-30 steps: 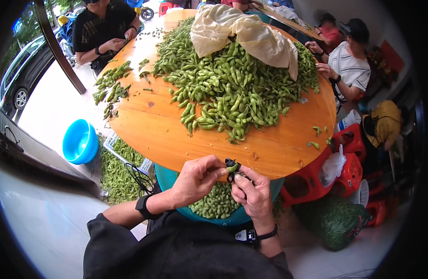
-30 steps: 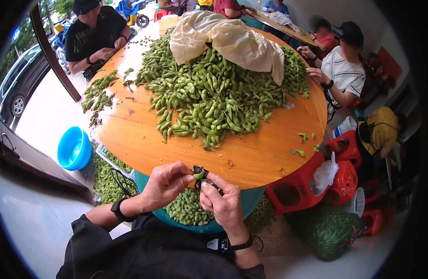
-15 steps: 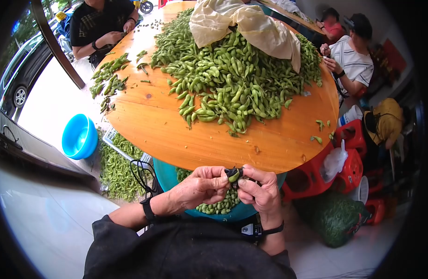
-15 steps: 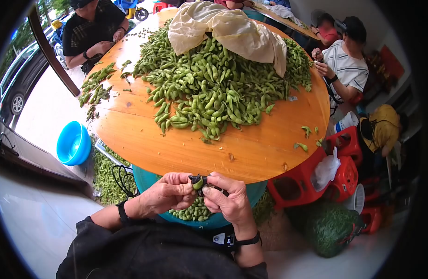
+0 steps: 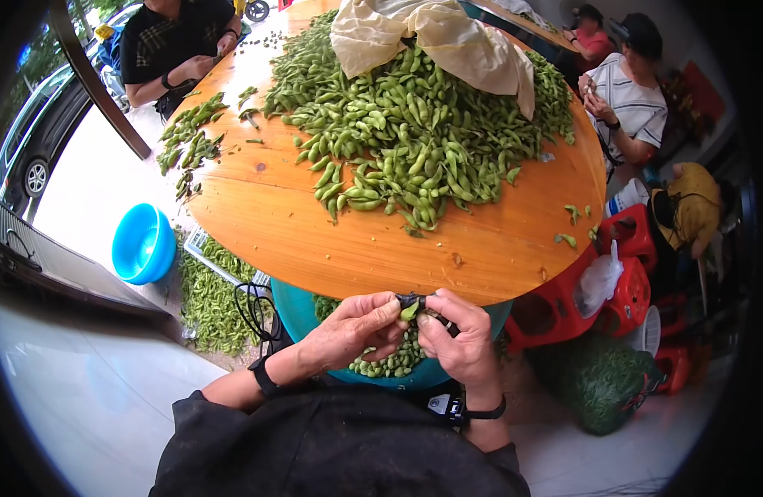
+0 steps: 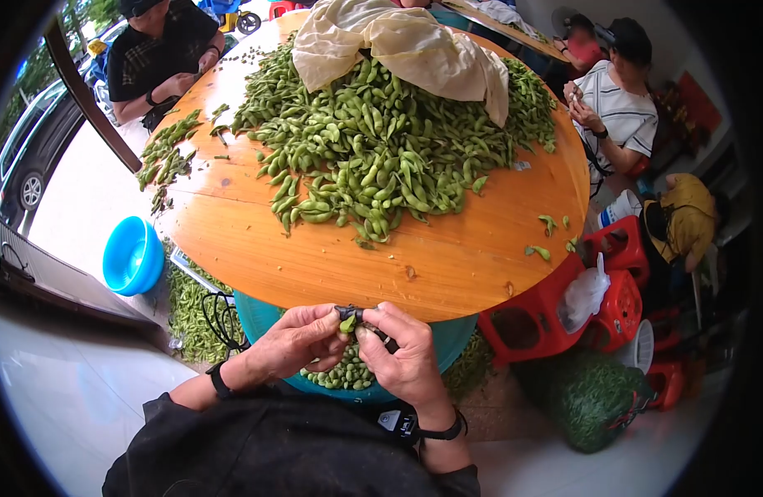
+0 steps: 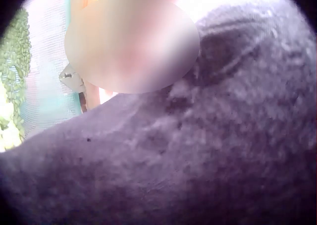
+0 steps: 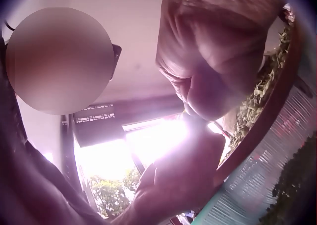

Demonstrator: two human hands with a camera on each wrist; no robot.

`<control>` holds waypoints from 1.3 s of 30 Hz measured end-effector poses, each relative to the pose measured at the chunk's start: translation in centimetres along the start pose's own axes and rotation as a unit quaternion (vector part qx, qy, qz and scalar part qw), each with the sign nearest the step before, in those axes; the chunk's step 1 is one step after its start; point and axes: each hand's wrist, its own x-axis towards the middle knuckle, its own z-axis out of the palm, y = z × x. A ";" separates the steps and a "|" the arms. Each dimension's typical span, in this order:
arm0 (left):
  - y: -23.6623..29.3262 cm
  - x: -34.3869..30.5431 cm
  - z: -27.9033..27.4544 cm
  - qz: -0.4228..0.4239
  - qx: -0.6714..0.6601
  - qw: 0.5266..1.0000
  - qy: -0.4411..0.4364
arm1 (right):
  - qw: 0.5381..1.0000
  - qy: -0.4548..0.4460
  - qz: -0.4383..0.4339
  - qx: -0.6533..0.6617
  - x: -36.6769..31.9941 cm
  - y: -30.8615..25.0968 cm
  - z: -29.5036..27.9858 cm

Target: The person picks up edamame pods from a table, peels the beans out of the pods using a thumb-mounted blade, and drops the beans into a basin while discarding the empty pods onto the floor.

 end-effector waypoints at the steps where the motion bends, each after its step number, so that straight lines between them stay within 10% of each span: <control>1: 0.2 -0.1 0.1 0.043 0.086 0.995 0.005 | 1.000 0.000 0.000 0.000 -0.1 0.2 0.1; 4: 0.2 -0.4 0.4 0.089 0.212 0.972 0.054 | 0.990 0.036 -0.037 -0.135 -0.4 0.6 0.7; 8: 0.3 -0.1 0.1 0.174 0.510 0.837 0.097 | 0.961 0.061 -0.112 -0.245 -0.3 0.5 1.4; 10: -0.3 0.6 0.2 0.365 0.613 0.695 0.086 | 0.947 0.074 -0.158 -0.272 -0.4 0.4 1.6; 15: 0.2 -0.4 1.2 0.094 0.303 0.944 0.091 | 0.902 0.118 -0.209 -0.359 -0.8 0.6 2.9; 18: -0.7 -0.1 0.7 0.077 0.115 0.988 0.071 | 0.885 0.121 -0.231 -0.386 -1.1 0.5 3.5; 22: -0.4 -0.3 0.5 0.068 0.282 0.957 0.014 | 0.897 0.142 -0.210 -0.363 -1.2 -0.9 1.5; 24: 2.7 -1.5 2.0 0.043 0.535 0.844 -0.013 | 0.888 0.200 -0.165 -0.379 -2.3 -1.4 -1.5; 28: 6.8 -1.2 2.1 0.119 0.615 0.779 -0.041 | 0.801 0.281 -0.048 -0.527 -6.1 -2.6 -9.1; 32: 10.2 3.1 0.5 0.306 0.777 0.550 0.001 | 0.767 0.265 0.003 -0.584 -9.0 -1.6 -11.9; 39: 10.8 8.8 -2.0 0.282 0.838 0.466 0.023 | 0.805 0.252 0.002 -0.538 -7.2 -0.9 -10.4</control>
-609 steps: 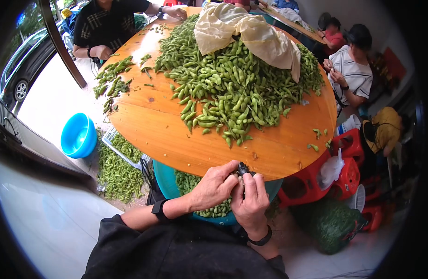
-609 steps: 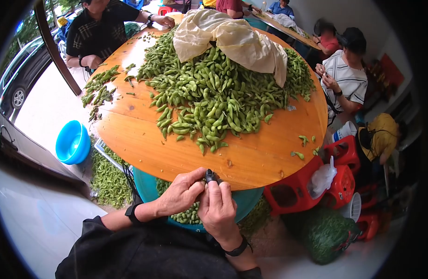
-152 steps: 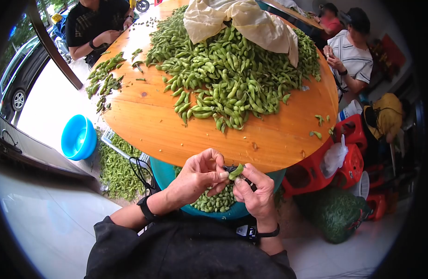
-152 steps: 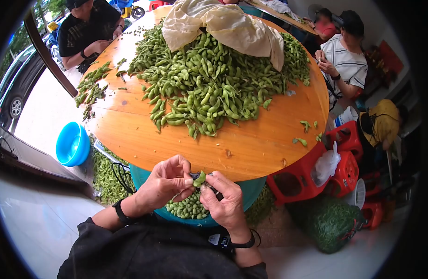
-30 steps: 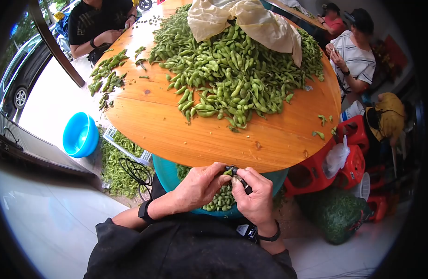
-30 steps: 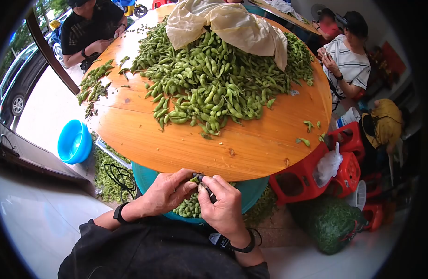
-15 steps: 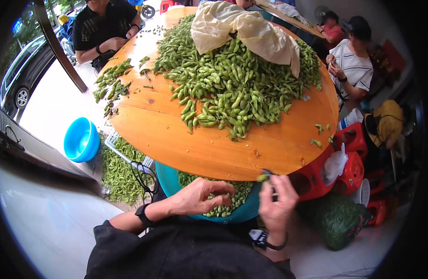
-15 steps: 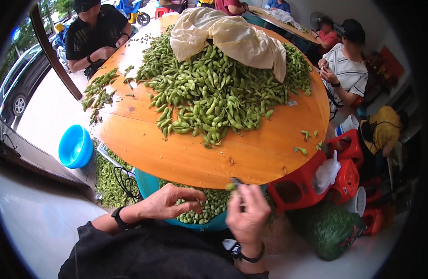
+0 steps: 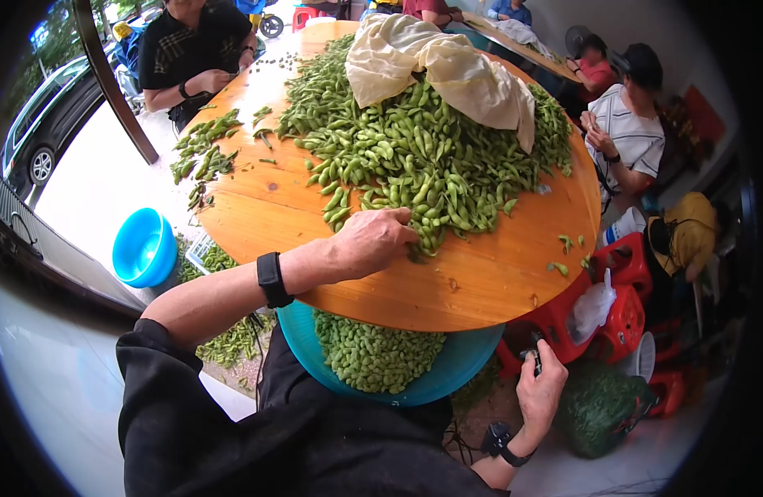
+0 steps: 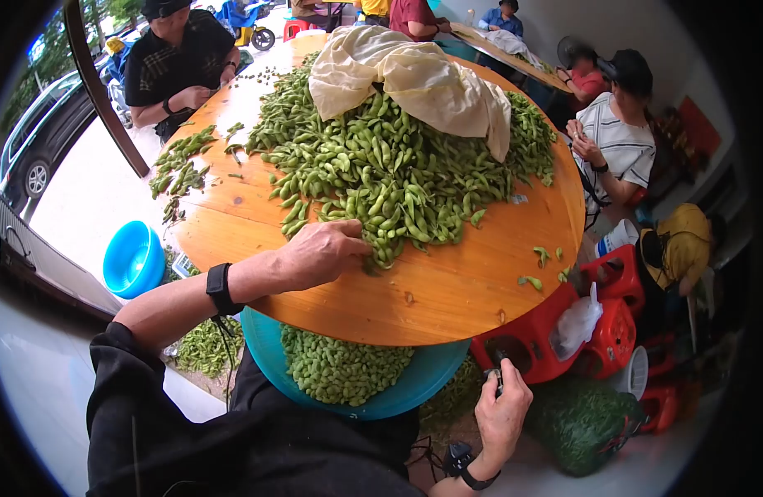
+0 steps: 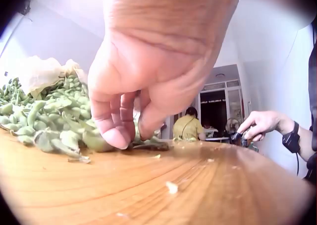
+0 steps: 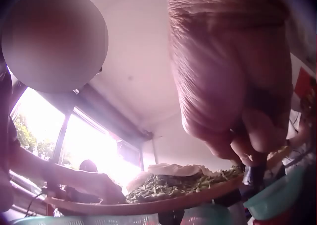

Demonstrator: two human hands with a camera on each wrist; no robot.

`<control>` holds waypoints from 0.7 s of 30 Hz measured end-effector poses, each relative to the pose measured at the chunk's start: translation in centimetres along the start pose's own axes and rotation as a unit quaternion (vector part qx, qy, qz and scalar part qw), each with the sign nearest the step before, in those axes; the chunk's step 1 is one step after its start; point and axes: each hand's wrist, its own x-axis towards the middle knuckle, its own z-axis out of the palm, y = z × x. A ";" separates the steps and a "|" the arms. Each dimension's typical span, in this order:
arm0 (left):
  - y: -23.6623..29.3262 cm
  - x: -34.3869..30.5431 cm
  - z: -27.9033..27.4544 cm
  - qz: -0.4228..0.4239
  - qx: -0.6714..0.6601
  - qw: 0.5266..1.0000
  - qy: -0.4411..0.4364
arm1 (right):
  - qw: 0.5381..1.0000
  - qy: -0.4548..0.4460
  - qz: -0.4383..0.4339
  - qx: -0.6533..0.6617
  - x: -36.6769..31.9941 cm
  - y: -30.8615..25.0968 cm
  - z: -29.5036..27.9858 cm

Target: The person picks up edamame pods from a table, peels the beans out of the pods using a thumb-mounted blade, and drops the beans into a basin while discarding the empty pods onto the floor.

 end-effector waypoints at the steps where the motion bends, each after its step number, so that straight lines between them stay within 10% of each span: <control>1: 0.1 0.1 0.2 0.001 -0.001 1.000 -0.003 | 1.000 0.005 -0.007 0.012 0.1 -0.2 0.3; 19: 0.9 1.0 0.4 -0.032 -0.010 0.999 0.033 | 0.971 -0.045 -0.140 0.188 2.5 -7.2 4.6; 21: 1.9 0.1 -0.8 -0.098 -0.178 0.979 0.024 | 0.944 -0.083 -0.051 0.314 2.5 -7.2 6.0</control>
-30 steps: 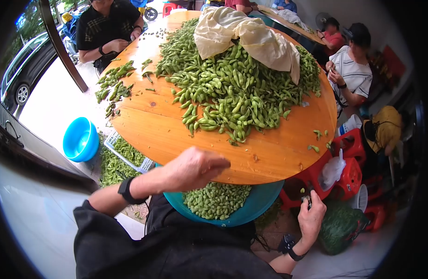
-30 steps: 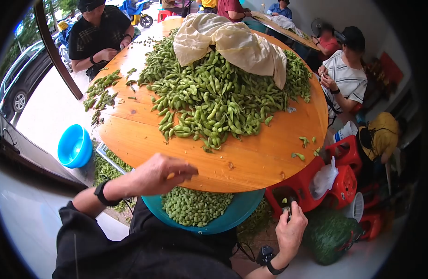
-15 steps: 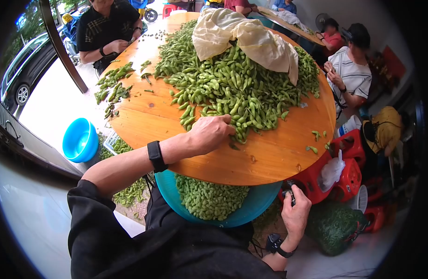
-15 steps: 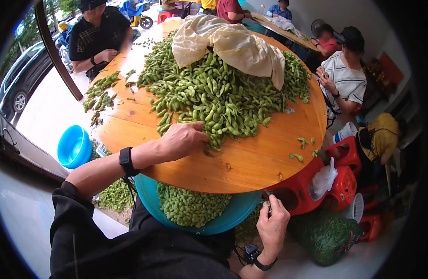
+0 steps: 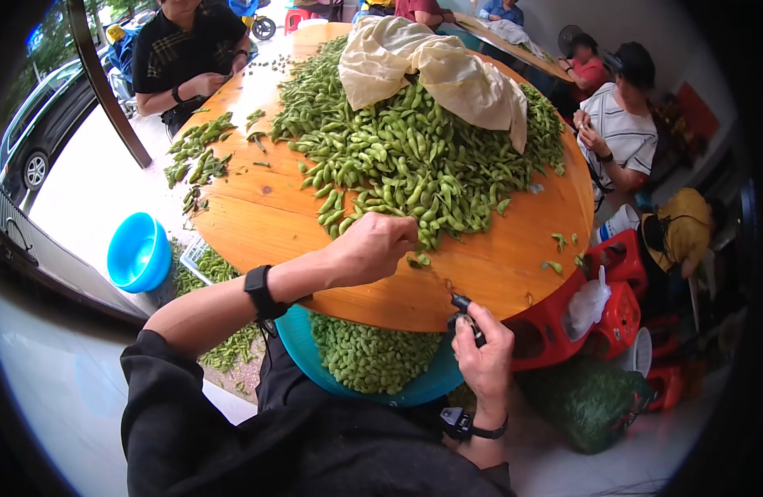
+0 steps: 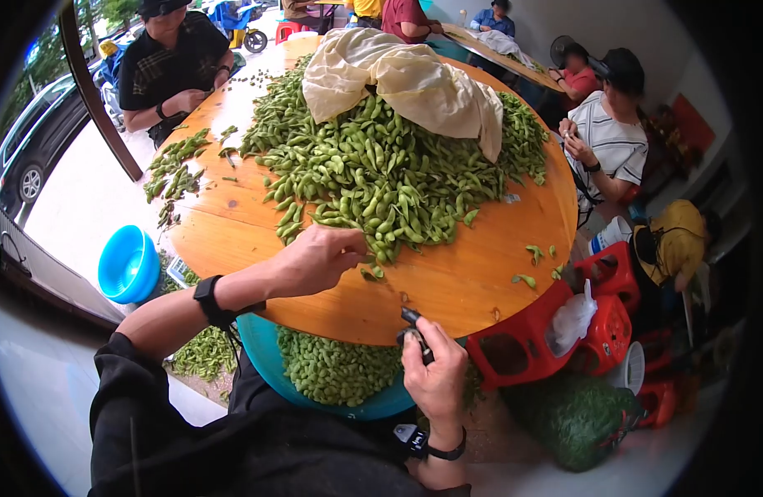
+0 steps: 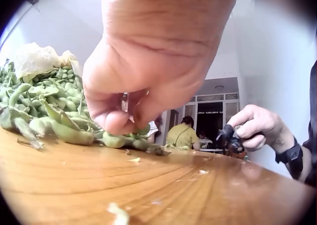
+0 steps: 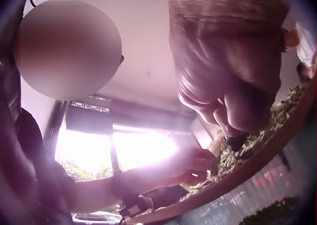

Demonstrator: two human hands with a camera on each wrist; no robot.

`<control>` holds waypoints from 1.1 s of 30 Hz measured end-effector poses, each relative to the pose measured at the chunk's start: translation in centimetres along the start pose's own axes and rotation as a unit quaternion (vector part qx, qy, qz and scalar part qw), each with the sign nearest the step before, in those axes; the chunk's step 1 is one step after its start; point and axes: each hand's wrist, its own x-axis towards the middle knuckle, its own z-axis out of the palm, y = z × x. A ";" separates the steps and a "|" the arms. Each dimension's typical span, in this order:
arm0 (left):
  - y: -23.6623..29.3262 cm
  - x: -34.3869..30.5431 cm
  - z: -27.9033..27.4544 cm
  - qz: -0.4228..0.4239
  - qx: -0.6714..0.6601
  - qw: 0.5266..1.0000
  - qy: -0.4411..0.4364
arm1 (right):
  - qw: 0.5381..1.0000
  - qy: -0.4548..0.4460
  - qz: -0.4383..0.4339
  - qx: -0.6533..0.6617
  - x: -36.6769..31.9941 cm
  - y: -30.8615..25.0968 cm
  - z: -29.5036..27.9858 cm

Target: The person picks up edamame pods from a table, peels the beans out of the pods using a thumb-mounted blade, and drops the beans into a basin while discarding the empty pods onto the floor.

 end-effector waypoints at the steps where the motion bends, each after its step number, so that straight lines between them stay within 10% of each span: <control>1: 1.0 -0.7 -0.7 -0.043 -0.041 0.998 -0.029 | 0.996 0.004 0.017 0.085 0.3 -0.1 1.0; 9: 2.2 -5.8 0.5 -0.183 -0.382 0.903 -0.067 | 0.905 -0.060 0.145 0.396 2.4 -2.9 4.7; 21: 2.5 -7.5 4.0 -0.081 -0.206 0.967 0.129 | 0.921 -0.062 0.144 0.358 2.3 -2.8 5.1; 27: 3.2 -6.7 2.7 -0.258 -0.644 0.720 -0.005 | 0.908 -0.068 0.111 0.398 2.8 -2.4 5.0; 31: 2.7 -6.5 2.8 -0.212 -0.602 0.769 -0.038 | 0.940 -0.038 0.099 0.325 2.6 -2.2 5.0; 33: 3.5 -6.2 2.3 -0.088 -0.137 0.984 0.068 | 0.996 0.018 -0.037 0.085 2.6 -1.8 5.2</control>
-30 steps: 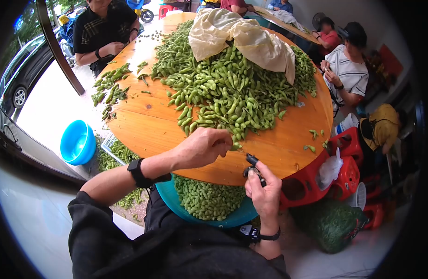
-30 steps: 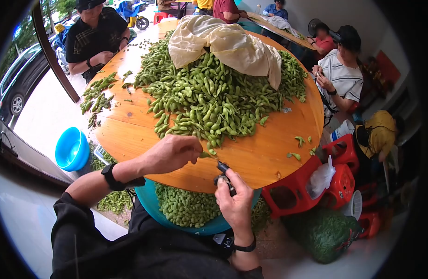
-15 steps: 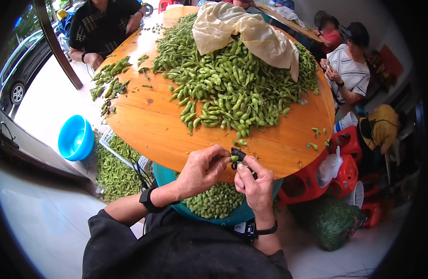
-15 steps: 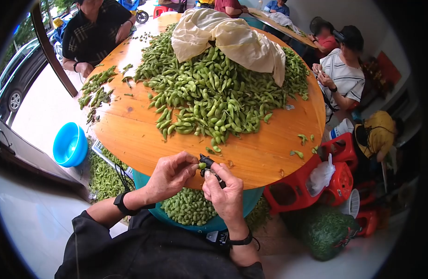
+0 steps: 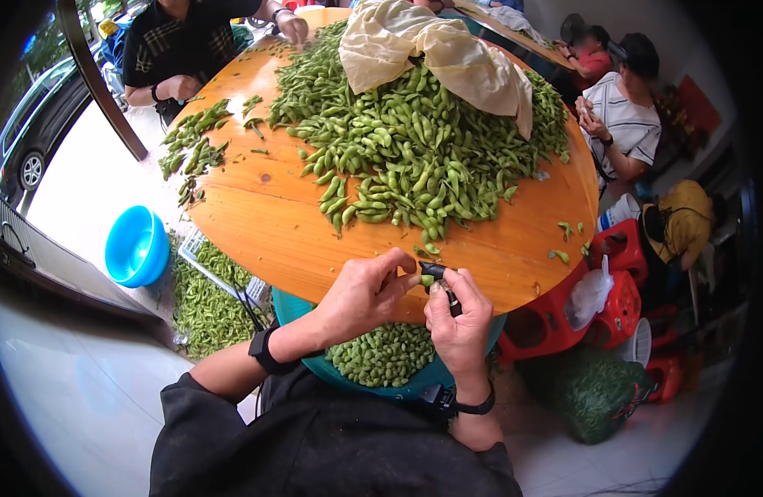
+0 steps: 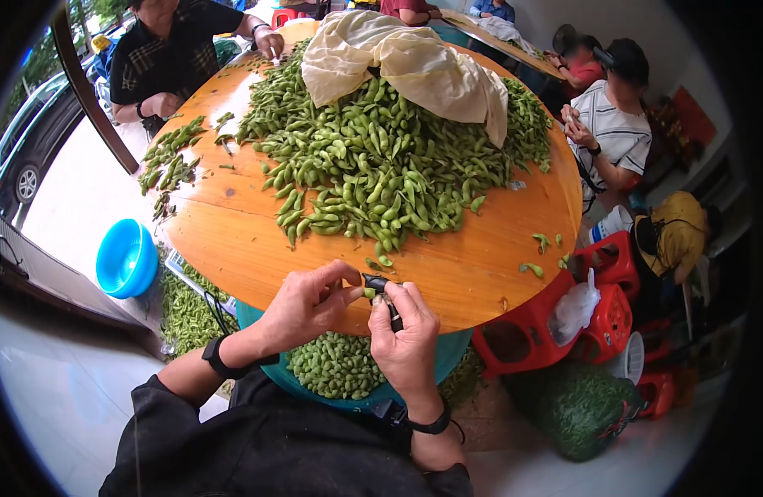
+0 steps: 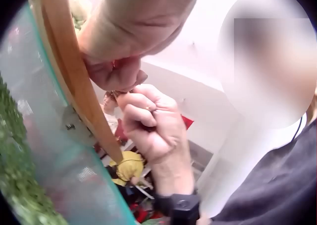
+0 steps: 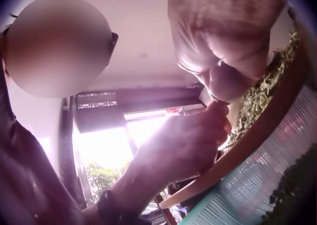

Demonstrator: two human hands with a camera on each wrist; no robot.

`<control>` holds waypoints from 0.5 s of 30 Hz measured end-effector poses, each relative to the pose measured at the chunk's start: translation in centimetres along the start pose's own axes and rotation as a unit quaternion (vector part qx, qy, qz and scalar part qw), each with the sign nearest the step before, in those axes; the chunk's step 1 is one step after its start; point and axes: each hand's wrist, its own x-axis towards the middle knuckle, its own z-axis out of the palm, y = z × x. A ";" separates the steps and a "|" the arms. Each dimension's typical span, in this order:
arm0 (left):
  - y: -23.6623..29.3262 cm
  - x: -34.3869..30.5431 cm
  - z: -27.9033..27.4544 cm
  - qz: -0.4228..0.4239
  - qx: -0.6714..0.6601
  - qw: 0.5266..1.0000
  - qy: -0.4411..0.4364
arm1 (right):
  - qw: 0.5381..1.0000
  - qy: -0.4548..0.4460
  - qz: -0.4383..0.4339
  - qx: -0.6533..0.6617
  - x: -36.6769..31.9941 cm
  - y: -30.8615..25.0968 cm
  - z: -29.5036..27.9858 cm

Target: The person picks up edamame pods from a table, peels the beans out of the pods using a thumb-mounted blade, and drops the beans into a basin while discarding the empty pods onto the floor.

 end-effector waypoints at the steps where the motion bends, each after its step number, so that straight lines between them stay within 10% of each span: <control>1: 0.0 0.0 0.0 0.000 0.001 1.000 -0.001 | 1.000 0.001 0.000 0.001 0.0 -0.3 0.0; 9: -0.8 0.0 1.2 -0.039 -0.139 0.989 -0.020 | 0.963 0.067 -0.167 -0.201 -0.4 -1.0 0.6; 15: -0.3 0.4 0.0 -0.099 -0.186 0.971 -0.113 | 0.995 0.015 -0.054 -0.078 -0.7 -0.1 -0.6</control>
